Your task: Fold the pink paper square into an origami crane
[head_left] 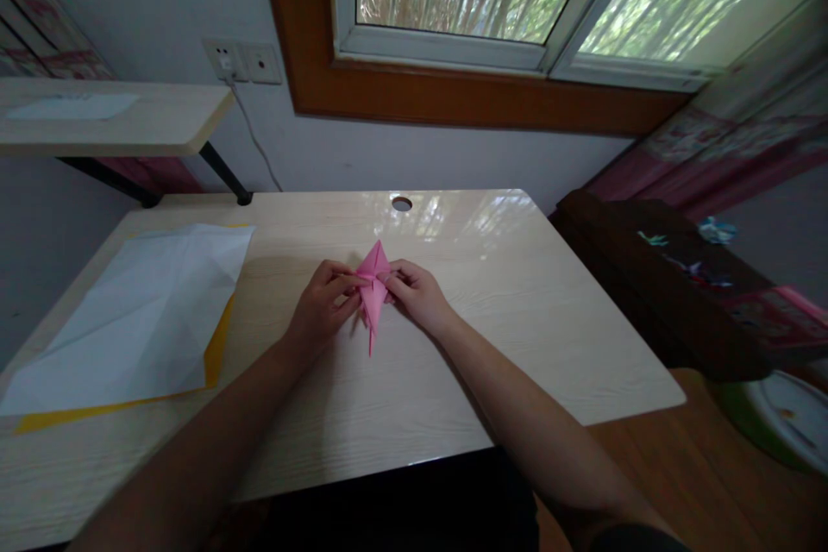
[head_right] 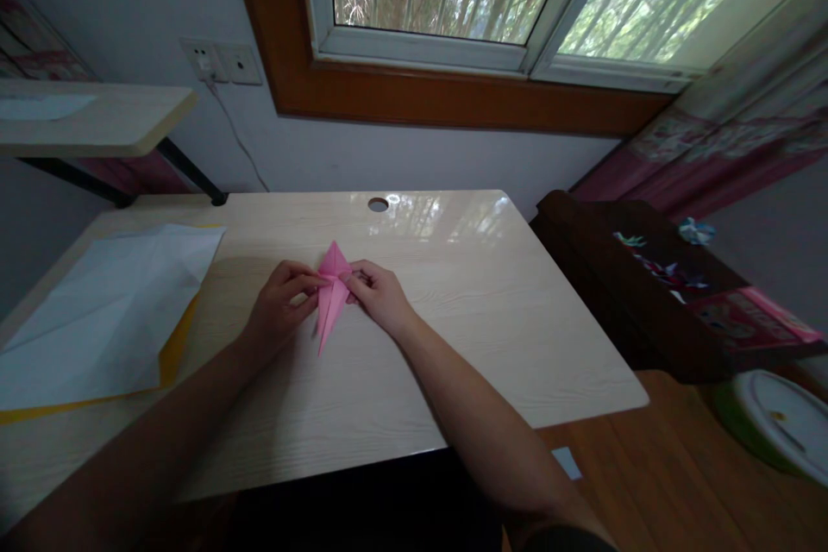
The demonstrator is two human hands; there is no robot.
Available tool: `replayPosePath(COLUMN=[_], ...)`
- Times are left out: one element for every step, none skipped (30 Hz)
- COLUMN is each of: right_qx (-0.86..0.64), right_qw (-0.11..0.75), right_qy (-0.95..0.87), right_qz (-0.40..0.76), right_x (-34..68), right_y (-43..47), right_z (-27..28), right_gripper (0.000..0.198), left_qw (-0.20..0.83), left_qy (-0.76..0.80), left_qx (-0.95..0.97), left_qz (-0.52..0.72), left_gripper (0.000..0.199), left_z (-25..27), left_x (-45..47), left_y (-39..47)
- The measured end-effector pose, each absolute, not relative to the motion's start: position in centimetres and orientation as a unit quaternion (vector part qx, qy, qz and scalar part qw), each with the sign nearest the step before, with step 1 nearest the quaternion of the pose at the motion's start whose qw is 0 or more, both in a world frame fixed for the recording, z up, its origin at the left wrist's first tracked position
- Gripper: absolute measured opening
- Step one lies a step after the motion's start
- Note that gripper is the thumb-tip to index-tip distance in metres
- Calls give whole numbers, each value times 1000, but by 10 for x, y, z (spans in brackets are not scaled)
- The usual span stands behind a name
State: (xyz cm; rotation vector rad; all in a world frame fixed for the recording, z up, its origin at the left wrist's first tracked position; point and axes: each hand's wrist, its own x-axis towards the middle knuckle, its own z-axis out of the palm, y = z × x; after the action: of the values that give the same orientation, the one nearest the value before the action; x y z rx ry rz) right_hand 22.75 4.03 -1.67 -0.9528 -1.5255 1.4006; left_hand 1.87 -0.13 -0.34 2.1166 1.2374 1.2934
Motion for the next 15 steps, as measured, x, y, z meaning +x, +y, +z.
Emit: replayPosePath(right_qx=[-379, -379, -382, -385, -388, -388, -387, -384, -381, -379, -377, -377, -378, -377, -376], right_qw=[421, 424, 426, 429, 431, 433, 435, 436, 437, 438, 438, 439, 438, 438, 437], right_qy=[-608, -608, -611, -614, -618, -621, -625, -629, -633, -636, -638, -640, -642, -644, -646], right_qz=[557, 554, 547, 539, 531, 525, 520, 517, 514, 511, 508, 505, 503, 502, 500], right_x=[227, 227, 227, 227, 227, 227, 227, 227, 227, 227, 226, 226, 226, 226, 226], right_y=[40, 40, 40, 39, 39, 38, 37, 37, 36, 36, 36, 35, 35, 35, 35], right_z=[-17, -16, -16, -16, -15, -15, -15, -14, -14, -15, -15, -15, -16, -17, -17], right_gripper=[34, 33, 32, 32, 32, 31, 31, 31, 30, 30, 29, 29, 28, 28, 27], left_qw=[181, 177, 175, 173, 174, 177, 182, 189, 198, 208, 219, 229, 239, 249, 259], left_qy=[437, 435, 433, 432, 434, 437, 440, 444, 448, 452, 457, 460, 461, 460, 456], left_qx=[753, 756, 759, 760, 759, 756, 751, 745, 737, 728, 720, 713, 708, 704, 703], left_qz=[457, 456, 454, 453, 453, 454, 457, 461, 466, 471, 475, 477, 479, 480, 481], left_gripper=[23, 23, 22, 21, 20, 18, 16, 15, 15, 14, 13, 12, 11, 10, 10], left_z=[-3, -3, -4, -4, -4, -4, -3, -3, -2, -2, -1, -1, -1, -1, -1], left_x=[19, 19, 20, 20, 20, 20, 20, 20, 20, 20, 21, 21, 22, 22, 22], left_y=[-1, -1, -2, -2, -2, -2, -2, -2, -3, -3, -3, -4, -4, -4, -4])
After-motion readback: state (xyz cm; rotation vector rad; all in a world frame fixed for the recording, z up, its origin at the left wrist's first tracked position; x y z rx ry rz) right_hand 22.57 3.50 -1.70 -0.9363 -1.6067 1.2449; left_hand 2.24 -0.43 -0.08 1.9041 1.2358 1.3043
